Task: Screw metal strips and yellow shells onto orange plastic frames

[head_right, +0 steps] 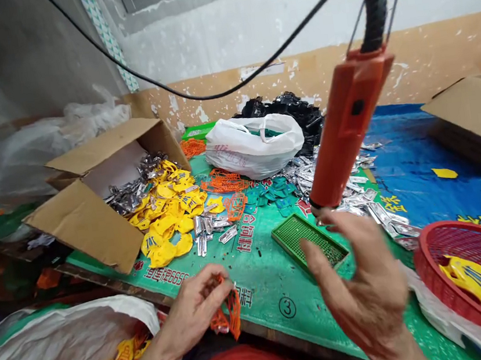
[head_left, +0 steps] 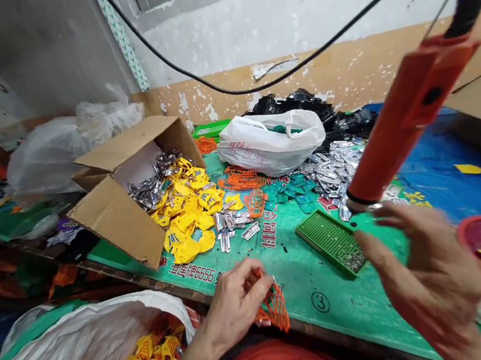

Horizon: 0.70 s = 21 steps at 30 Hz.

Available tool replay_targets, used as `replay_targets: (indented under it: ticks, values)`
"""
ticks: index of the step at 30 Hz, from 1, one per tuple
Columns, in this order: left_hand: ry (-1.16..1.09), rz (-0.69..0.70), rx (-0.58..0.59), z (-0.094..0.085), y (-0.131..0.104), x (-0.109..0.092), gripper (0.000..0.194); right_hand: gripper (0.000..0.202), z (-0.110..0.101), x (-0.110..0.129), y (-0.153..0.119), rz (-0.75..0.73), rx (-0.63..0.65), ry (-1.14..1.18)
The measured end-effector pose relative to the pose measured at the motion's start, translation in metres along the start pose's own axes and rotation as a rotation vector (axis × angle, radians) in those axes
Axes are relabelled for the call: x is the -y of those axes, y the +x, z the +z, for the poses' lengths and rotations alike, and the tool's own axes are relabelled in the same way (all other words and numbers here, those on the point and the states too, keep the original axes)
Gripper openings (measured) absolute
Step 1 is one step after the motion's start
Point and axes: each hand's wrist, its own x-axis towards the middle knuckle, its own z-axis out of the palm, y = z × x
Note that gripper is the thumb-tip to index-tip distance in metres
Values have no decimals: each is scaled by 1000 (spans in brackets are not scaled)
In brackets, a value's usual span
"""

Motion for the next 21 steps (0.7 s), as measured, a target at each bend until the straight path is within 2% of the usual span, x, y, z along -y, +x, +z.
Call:
replay_targets:
  ticks: [2,4,6,10,12,18,21]
  values:
    - [-111,86,34,-9,-11,-4,10,24,8,8,-7,1,278,143]
    - [-198,168,55,-14,-17,-6,13,17,18,15,-7,-3,484,275]
    - [-265,203,77,-15,-18,-6,18,19,27,20,-4,-24,560,346]
    - [-271,167,124,-8,-16,-9,20,27,33,21,-3,-70,513,313]
    - [-247,139,152,-5,-16,-12,19,25,31,21,-4,-87,542,285]
    - [-152,138,194,-1,-15,-18,13,16,31,27,-3,-15,876,220]
    - [-154,110,196,3,-13,-18,13,14,39,27,-5,127,1045,287]
